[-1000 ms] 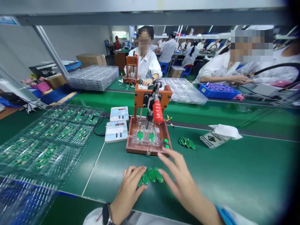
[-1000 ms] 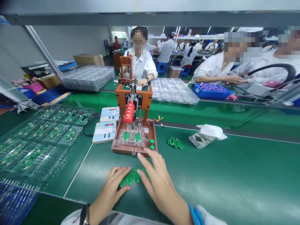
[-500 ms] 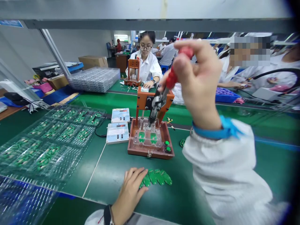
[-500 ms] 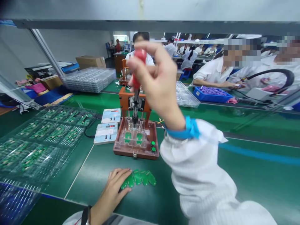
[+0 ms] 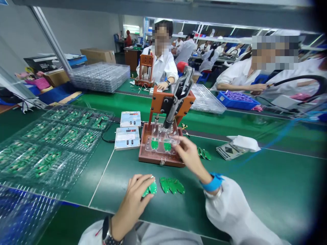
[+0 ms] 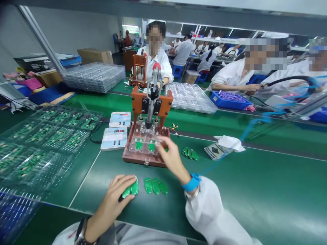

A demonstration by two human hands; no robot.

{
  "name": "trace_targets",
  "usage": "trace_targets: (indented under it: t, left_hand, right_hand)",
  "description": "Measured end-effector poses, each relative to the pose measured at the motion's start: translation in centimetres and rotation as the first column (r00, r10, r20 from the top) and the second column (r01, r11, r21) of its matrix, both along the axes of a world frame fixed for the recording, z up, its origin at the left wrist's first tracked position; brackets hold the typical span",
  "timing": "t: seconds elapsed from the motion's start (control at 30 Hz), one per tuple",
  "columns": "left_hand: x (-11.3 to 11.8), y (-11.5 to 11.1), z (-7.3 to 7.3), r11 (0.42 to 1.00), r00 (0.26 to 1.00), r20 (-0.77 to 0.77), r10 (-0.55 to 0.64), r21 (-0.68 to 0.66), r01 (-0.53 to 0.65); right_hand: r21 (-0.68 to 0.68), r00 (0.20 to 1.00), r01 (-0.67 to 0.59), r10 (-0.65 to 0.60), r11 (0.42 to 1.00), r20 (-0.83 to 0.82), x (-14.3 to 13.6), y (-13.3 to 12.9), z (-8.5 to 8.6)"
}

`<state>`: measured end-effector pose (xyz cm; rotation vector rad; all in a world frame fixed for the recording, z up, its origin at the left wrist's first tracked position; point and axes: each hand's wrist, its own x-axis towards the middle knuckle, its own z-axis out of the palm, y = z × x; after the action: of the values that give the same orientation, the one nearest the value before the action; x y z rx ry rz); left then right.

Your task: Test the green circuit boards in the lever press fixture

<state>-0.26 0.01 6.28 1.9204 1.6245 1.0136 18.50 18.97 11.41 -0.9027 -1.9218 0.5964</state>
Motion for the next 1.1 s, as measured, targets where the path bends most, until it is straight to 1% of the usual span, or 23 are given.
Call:
trace_targets:
  t: [0.03, 0.07, 0.1, 0.17, 0.27, 0.33, 0.4, 0.5, 0.6, 0.67, 0.73, 0.83, 0.93, 1.03, 1.1]
  left_hand:
    - [-0.4, 0.3, 0.3, 1.000, 1.000, -0.011, 0.009, 0.020, -0.009]
    - [-0.8, 0.6, 0.7, 0.999, 0.999, -0.025, 0.019, 0.042, -0.018]
    - [-1.2, 1.1, 1.2, 0.998, 0.999, -0.041, 0.030, 0.064, -0.027]
    - [-1.9, 2.0, 2.1, 0.993, 0.997, -0.066, 0.047, 0.116, -0.039]
    - [-2.9, 3.2, 3.4, 0.979, 0.996, -0.067, 0.060, 0.199, -0.046]
    - [-3.5, 3.6, 4.1, 0.970, 0.997, -0.045, 0.066, 0.238, -0.054]
    - [-4.1, 3.8, 4.7, 0.967, 0.997, -0.014, 0.078, 0.244, -0.072]
    - [-4.5, 4.2, 5.5, 0.970, 0.993, 0.046, 0.108, 0.213, -0.115]
    - [-4.6, 4.8, 5.8, 0.974, 0.988, 0.104, 0.116, 0.184, -0.134]
    - [-4.6, 5.4, 5.9, 0.977, 0.987, 0.127, 0.103, 0.174, -0.125]
    - [-4.6, 6.0, 5.9, 0.979, 0.986, 0.139, 0.096, 0.164, -0.118]
    - [-4.8, 7.0, 5.9, 0.979, 0.982, 0.157, 0.104, 0.156, -0.129]
    - [-5.1, 8.4, 6.0, 0.979, 0.981, 0.169, 0.093, 0.165, -0.121]
    - [-5.2, 10.1, 6.0, 0.974, 0.992, 0.120, 0.025, 0.220, -0.052]
    - [-5.1, 11.2, 5.9, 0.967, 0.998, 0.061, -0.027, 0.256, 0.010]
  right_hand:
    - [-0.010, 0.992, -0.064, 0.065, 0.998, 0.109, 0.1, -0.9, -0.9]
    - [-0.001, 0.975, -0.106, 0.104, 0.994, 0.195, 0.1, -1.5, -1.3]
    - [0.016, 0.959, -0.130, 0.121, 0.991, 0.255, 0.0, -1.7, -1.5]
    - [0.029, 0.936, -0.159, 0.142, 0.987, 0.322, 0.0, -1.4, -1.1]
    - [0.001, 0.916, -0.199, 0.185, 0.980, 0.357, 0.0, -0.3, -0.1]
    - [0.001, 0.919, -0.209, 0.196, 0.978, 0.343, 0.0, 0.2, 0.3]
    - [0.019, 0.931, -0.209, 0.193, 0.978, 0.311, -0.2, 0.3, 0.3]
    - [0.080, 0.943, -0.199, 0.169, 0.977, 0.288, -1.1, -0.3, 0.3]
    - [0.118, 0.900, -0.249, 0.185, 0.961, 0.394, -2.8, -1.0, 0.7]
    - [0.107, 0.849, -0.285, 0.200, 0.952, 0.489, -3.9, -1.3, 1.2]
    - [0.094, 0.820, -0.298, 0.204, 0.950, 0.535, -4.8, -1.3, 1.5]
    - [0.106, 0.817, -0.310, 0.207, 0.945, 0.539, -5.3, -1.1, 1.5]
    - [0.183, 0.849, -0.304, 0.178, 0.935, 0.497, -5.2, -1.2, 1.0]
    - [0.305, 0.911, -0.245, 0.111, 0.920, 0.398, -4.4, -1.9, 0.0]
    - [0.387, 0.945, -0.183, 0.053, 0.904, 0.323, -2.9, -2.4, -0.9]
